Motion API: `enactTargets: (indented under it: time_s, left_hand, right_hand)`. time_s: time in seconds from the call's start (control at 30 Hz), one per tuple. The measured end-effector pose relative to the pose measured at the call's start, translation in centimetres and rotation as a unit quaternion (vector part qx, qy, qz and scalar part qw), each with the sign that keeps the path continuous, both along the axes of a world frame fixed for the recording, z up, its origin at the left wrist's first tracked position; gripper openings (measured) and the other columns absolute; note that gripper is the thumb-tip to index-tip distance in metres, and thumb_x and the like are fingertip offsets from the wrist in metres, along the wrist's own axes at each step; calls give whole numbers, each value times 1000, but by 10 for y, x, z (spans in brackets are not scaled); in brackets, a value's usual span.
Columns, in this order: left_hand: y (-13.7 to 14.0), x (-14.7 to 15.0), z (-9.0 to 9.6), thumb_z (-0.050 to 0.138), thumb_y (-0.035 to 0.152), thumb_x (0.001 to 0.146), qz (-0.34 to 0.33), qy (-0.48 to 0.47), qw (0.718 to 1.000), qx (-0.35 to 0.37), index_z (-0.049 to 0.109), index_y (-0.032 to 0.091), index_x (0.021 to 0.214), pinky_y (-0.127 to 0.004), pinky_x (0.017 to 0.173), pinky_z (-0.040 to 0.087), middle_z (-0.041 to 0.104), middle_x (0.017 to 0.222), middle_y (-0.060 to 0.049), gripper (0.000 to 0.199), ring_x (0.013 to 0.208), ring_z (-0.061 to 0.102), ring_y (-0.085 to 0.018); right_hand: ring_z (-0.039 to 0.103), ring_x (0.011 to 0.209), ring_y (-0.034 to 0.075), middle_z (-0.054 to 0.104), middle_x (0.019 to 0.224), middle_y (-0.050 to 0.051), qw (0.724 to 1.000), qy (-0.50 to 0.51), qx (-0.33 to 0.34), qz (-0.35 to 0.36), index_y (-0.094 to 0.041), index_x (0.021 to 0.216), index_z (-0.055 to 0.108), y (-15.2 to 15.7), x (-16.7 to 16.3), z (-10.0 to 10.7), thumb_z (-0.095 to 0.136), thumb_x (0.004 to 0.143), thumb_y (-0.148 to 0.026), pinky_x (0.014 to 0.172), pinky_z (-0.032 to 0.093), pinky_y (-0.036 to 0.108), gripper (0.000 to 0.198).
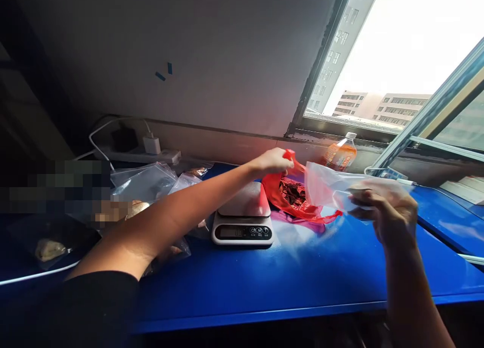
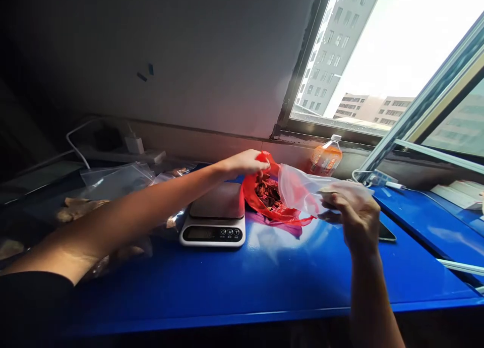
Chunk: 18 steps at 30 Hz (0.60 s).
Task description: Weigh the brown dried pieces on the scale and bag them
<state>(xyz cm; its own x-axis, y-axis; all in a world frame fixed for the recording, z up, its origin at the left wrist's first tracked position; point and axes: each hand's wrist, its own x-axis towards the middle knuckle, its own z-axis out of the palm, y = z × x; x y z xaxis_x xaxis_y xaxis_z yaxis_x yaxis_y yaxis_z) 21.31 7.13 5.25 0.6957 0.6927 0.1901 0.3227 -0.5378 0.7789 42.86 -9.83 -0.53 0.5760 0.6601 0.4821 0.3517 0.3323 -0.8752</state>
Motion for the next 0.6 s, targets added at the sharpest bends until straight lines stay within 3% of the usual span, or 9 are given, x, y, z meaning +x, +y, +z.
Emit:
enactTargets:
  time_s: [0.07,0.13,0.2,0.3,0.37,0.47,0.6]
  left_hand:
    - [4,-5,1,50,16,84,-4,-42,999,-18,61,16,87,-24,67,49,67,83,-5,10,74,63,-14]
    - [6,-8,-1,48,16,86,-4,-63,998,-25,59,15,95,-23,64,49,67,88,-7,14,73,62,-13]
    - [6,-11,-4,52,17,85,-3,-72,997,-28,59,13,100,-24,64,50,68,91,-9,17,74,63,-14]
    - [7,-17,-8,57,19,83,2,-67,998,-14,60,12,100,-27,69,51,68,95,-10,19,79,64,-17]
    - [6,-24,-11,59,20,82,13,-60,998,2,60,13,100,-29,73,51,68,98,-11,20,84,63,-19]
    - [2,-36,-12,57,20,83,24,-44,998,27,59,14,108,-31,76,50,67,96,-8,26,85,62,-19]
    - [-5,-50,-10,54,17,85,22,-19,998,56,54,16,123,-31,73,49,64,84,-4,38,78,62,-18]
  right_hand:
    - [69,74,22,70,89,7,982,-168,-76,45,-21,103,66,11,0,12,77,71,-47,57,59,36,43]
    - [67,82,22,69,98,9,938,-313,-124,86,-21,106,66,29,-1,25,76,71,-55,64,58,36,49]
    - [64,77,21,67,95,10,914,-376,-133,74,-19,104,65,52,-3,34,74,70,-62,62,54,35,55]
    - [56,64,18,62,76,7,891,-443,-100,-23,-18,83,62,83,-8,40,66,76,-66,60,45,33,49]
    - [53,64,18,60,71,7,863,-491,-72,-94,-19,72,59,98,-13,39,57,86,-58,63,41,32,42]
    - [55,69,20,64,77,9,845,-492,-51,-202,-19,79,63,108,-22,37,43,96,-44,63,35,31,37]
    - [57,72,21,68,86,12,823,-464,-39,-326,-18,91,67,111,-35,37,34,101,-43,61,27,30,43]
